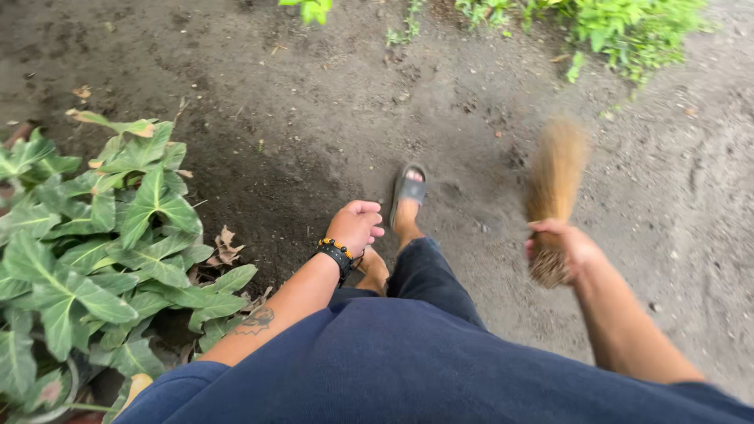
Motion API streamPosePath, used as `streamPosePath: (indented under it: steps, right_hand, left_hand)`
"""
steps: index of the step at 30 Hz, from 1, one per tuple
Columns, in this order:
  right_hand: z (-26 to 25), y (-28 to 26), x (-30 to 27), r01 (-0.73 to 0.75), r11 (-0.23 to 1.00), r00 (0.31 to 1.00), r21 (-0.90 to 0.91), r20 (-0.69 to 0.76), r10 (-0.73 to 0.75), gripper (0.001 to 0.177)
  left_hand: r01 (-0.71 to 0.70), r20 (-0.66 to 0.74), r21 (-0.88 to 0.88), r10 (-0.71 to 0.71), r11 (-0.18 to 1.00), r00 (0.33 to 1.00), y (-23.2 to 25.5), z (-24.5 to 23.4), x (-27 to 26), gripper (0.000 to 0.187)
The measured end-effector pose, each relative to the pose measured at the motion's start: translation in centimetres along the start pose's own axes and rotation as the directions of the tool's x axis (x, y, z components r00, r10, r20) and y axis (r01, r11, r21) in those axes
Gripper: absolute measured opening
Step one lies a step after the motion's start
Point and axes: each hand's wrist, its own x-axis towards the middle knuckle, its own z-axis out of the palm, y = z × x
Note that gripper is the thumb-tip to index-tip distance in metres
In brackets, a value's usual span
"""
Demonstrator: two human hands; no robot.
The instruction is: The person sweeps a dirt path in a garden using a traditional straw broom. They move along the path, sweeping leaves and debris into piles while navigating around potted plants and garden beds.
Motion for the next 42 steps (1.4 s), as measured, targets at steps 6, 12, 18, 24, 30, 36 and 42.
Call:
streamPosePath:
  steps: [6, 12, 18, 24, 30, 36, 42]
  right_hand:
    - [8.0, -11.7, 16.1, -0.110, 0.972, 0.982, -0.206, 0.128, 0.138, 0.038]
    - [32.4, -13.5, 13.9, 0.270, 0.769, 0.922, -0.579, 0.387, -0.033, 0.031]
    - [22.3, -16.5, 1.0, 0.204, 0.954, 0.733, -0.221, 0.680, 0.001, 0.026]
    - [0.3, -15.6, -3.2, 0.055, 0.996, 0.989, -0.072, 0.144, -0.045, 0.060]
    - [-15.5, -25.2, 8.9, -0.221, 0.953, 0.966, -0.206, -0.178, 0.185, 0.046]
    - [-1.5, -35.3, 21.8, 0.049, 0.855, 0.942, -0.516, 0.309, 0.133, 0.044]
    - [27.0, -30.4, 17.5, 0.250, 0.742, 0.946, -0.622, 0.319, -0.052, 0.031]
  left_hand:
    - [0.053, -0.150, -0.015, -0.054, 0.998, 0.987, 1.7, -3.1, 1.7, 0.033]
    - [0.025, -0.256, 0.007, -0.023, 1.000, 0.966, 8.5, -2.4, 7.4, 0.032]
    - [0.009, -0.094, 0.084, -0.001, 0.996, 0.996, 14.2, 8.0, 13.9, 0.031]
    - [-0.062, 0.157, 0.190, 0.032, 0.980, 0.987, 15.1, 12.5, 13.3, 0.034]
    - [0.078, 0.047, 0.199, -0.089, 0.977, 0.995, 16.0, 9.4, 14.5, 0.034]
    - [0.135, -0.073, 0.176, -0.124, 0.975, 0.990, 17.8, 7.7, 15.1, 0.035]
    - [0.082, -0.064, 0.158, -0.073, 0.984, 0.995, 18.5, 8.5, 16.4, 0.036]
